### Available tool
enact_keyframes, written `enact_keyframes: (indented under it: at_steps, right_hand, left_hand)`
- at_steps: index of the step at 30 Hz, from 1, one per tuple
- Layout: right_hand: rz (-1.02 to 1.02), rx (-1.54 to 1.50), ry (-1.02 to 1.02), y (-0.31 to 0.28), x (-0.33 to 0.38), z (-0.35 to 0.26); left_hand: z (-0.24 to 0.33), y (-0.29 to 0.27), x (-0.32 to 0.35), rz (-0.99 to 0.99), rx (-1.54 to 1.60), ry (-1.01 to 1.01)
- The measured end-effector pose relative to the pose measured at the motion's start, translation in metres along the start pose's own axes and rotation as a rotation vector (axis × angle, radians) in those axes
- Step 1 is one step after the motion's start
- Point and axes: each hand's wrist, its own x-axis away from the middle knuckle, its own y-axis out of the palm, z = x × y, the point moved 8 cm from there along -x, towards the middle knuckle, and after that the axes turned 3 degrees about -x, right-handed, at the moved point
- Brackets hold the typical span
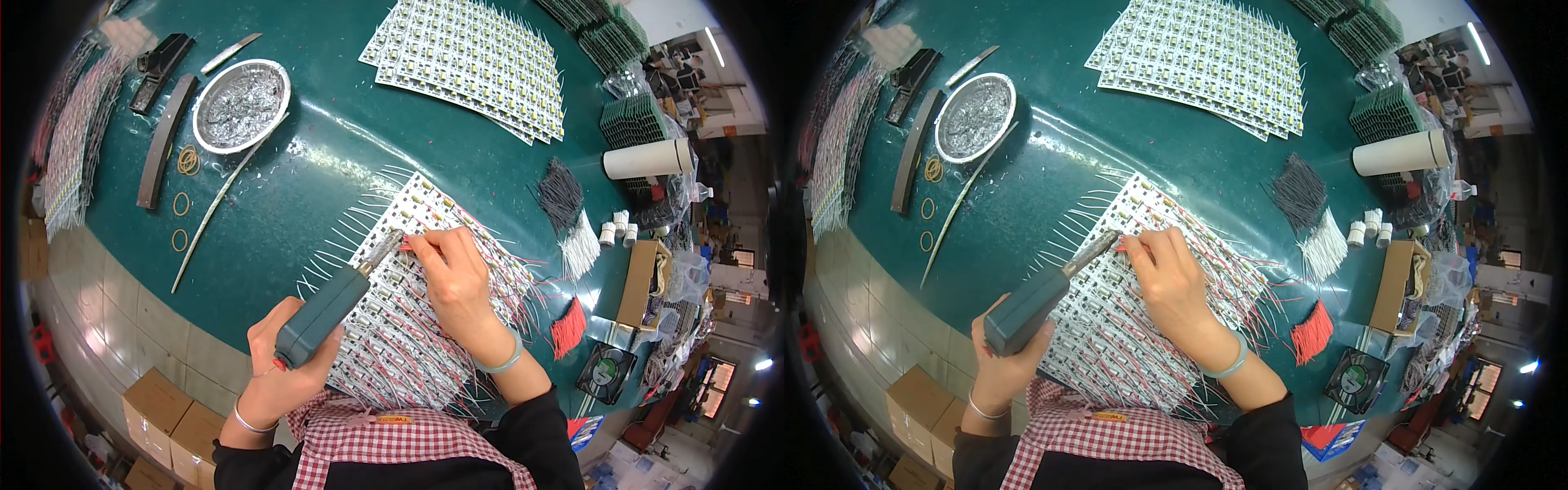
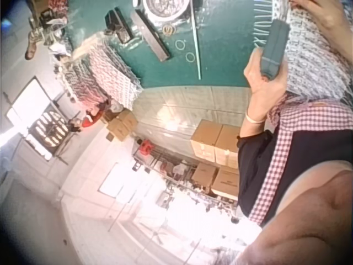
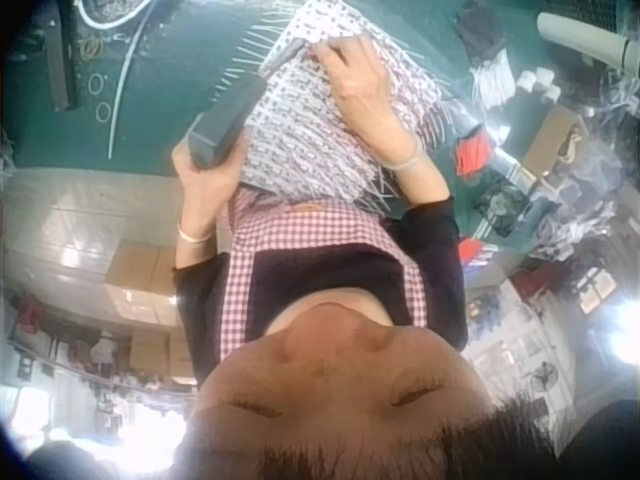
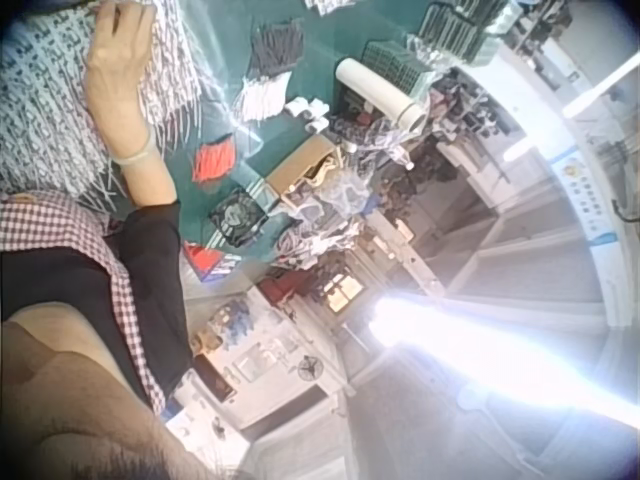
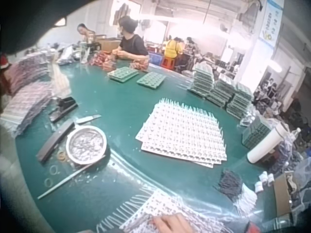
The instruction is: The person uses a soldering iron to attach wires to a grid of LED modules on a green workbench. They repeatedly pick up individual wires, position them on the circuit board, and apply the soldering iron to secure the connections. The workspace contains stacks of LED boards, loose wires, and other assembly tools.
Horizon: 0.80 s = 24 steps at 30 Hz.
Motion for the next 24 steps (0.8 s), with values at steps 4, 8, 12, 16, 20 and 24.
enact_keyframes:
  at_steps: [4, 8, 12, 16, 20, 24]
  right_hand:
    - [-0.008, -0.005, -0.001, -0.001, -0.001, -0.002]
    - [0.002, 0.002, -0.014, -0.003, -0.003, -0.004]
    - [0.002, 0.005, -0.010, -0.003, -0.003, -0.005]
    - [0.014, -0.004, -0.001, -0.003, -0.003, -0.004]
    - [0.008, 0.006, 0.000, -0.003, -0.003, -0.005]
    - [0.034, 0.007, 0.006, -0.002, -0.001, -0.004]
  left_hand:
    - [0.000, 0.000, 0.001, -0.023, -0.028, 0.025]
    - [0.009, -0.004, -0.001, -0.052, -0.041, 0.000]
    - [0.013, -0.006, -0.002, -0.041, 0.002, 0.016]
    - [0.014, -0.006, -0.001, -0.045, -0.022, 0.083]
    - [0.014, -0.007, 0.000, -0.046, -0.004, 0.059]
    - [0.014, -0.007, 0.001, -0.026, -0.018, 0.071]
